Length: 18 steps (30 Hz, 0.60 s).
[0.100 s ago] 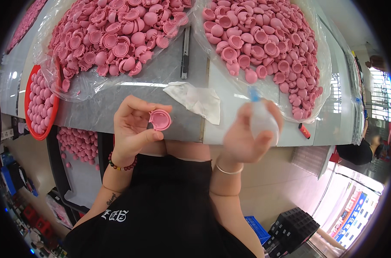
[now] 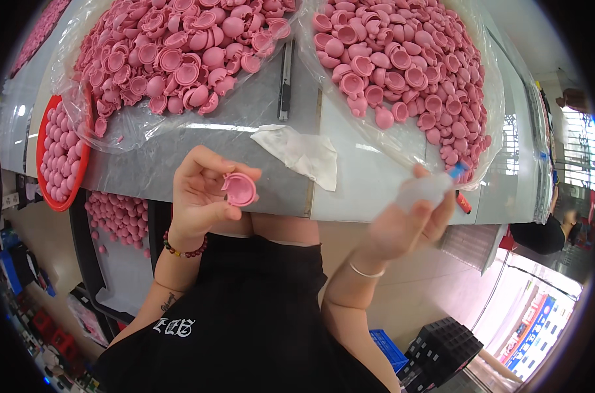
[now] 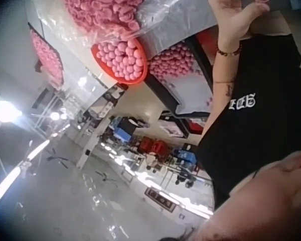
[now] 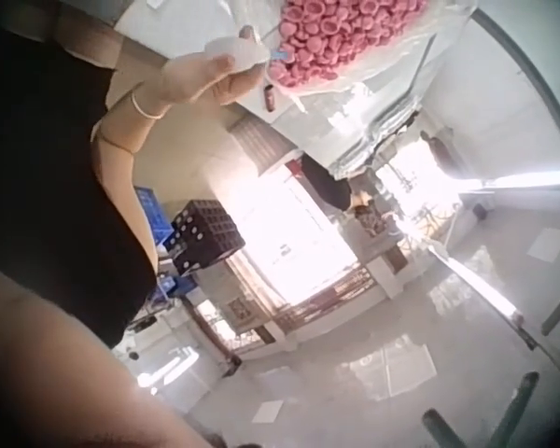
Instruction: Assembling small pink plastic toy components by applying glue from a squeeze bottle and pressing parts together.
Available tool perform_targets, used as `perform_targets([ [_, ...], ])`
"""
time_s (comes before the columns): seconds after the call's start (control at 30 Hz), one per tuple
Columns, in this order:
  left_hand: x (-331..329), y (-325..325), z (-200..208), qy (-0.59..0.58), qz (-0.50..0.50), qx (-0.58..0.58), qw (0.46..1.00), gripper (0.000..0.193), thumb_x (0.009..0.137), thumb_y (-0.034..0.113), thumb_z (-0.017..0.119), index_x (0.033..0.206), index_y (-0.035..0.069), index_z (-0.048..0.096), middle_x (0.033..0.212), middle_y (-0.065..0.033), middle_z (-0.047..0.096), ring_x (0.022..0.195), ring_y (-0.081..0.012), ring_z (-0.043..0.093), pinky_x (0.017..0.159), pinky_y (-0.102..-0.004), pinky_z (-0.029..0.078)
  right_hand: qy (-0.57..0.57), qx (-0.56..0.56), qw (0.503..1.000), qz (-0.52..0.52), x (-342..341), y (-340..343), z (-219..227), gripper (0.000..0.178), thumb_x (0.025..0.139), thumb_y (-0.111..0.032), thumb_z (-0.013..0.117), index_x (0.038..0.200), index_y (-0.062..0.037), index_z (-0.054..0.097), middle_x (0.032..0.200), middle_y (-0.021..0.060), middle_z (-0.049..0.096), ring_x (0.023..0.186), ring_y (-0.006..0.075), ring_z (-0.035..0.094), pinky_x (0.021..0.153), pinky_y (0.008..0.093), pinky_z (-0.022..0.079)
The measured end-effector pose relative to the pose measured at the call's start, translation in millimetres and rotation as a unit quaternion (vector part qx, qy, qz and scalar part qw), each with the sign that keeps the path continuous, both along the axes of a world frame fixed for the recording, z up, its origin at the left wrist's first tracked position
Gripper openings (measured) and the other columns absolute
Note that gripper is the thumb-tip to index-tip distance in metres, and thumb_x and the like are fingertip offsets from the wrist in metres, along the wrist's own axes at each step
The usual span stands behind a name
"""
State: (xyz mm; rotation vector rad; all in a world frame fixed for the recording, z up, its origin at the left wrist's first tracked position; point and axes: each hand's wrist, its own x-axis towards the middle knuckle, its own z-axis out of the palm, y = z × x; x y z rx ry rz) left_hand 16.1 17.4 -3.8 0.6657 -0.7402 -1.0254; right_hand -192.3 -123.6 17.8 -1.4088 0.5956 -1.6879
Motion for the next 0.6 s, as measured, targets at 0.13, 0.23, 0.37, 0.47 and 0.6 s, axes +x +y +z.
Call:
perform_targets([
  [0.13,7,3,-9,0.094,-0.067,-0.061,0.992,0.046,0.064,-0.007,0.075,0.103,0.0,0.05,0.104,-0.0185,0.061,0.105,-0.0287,0.059,0.09,-0.0345,0.046,0.158,0.034,0.969,-0.186,-48,-18,2,0.036,0.09,-0.011,0.052,0.12,0.0073,0.043,0.11,0.0201,0.058,0.098,0.0214,0.055,0.083,0.0313,0.045],
  [0.23,8,1,-9,0.12,-0.107,-0.085,0.983,0.048,0.064,-0.004,0.076,0.104,0.0,0.05,0.102,-0.0205,0.062,0.104,-0.0285,0.059,0.089,-0.0347,0.046,0.255,0.081,0.927,-0.261,-99,-39,-11,0.038,0.086,-0.004,0.056,0.119,0.0093,0.042,0.111,0.0187,0.058,0.099,0.0194,0.056,0.085,0.0283,0.045],
  [0.37,8,3,-10,0.134,-0.111,-0.101,0.98,0.048,0.065,-0.003,0.076,0.105,0.0,0.05,0.102,-0.0227,0.062,0.103,-0.0282,0.059,0.088,-0.0339,0.047,0.289,0.124,0.918,-0.24,-115,-50,-21,0.044,0.08,0.002,0.063,0.118,0.0091,0.042,0.107,0.0135,0.057,0.094,0.0157,0.053,0.083,0.0265,0.043],
  [0.47,8,4,-13,0.158,-0.121,-0.125,0.972,0.049,0.065,-0.001,0.077,0.105,-0.001,0.05,0.103,-0.0243,0.061,0.102,-0.0266,0.06,0.087,-0.0331,0.048,0.287,0.116,0.918,-0.25,-109,-51,-24,0.042,0.081,-0.001,0.063,0.116,0.0091,0.043,0.105,0.0124,0.055,0.089,0.0162,0.053,0.078,0.0255,0.044],
  [0.6,10,7,-8,0.195,-0.141,-0.101,0.965,0.05,0.065,-0.002,0.077,0.106,-0.001,0.05,0.104,-0.0233,0.061,0.098,-0.0229,0.061,0.086,-0.0318,0.048,0.256,0.02,0.9,-0.352,-106,-50,-23,0.039,0.081,-0.004,0.062,0.113,0.0085,0.045,0.102,0.0125,0.053,0.084,0.016,0.052,0.074,0.0254,0.045],
])
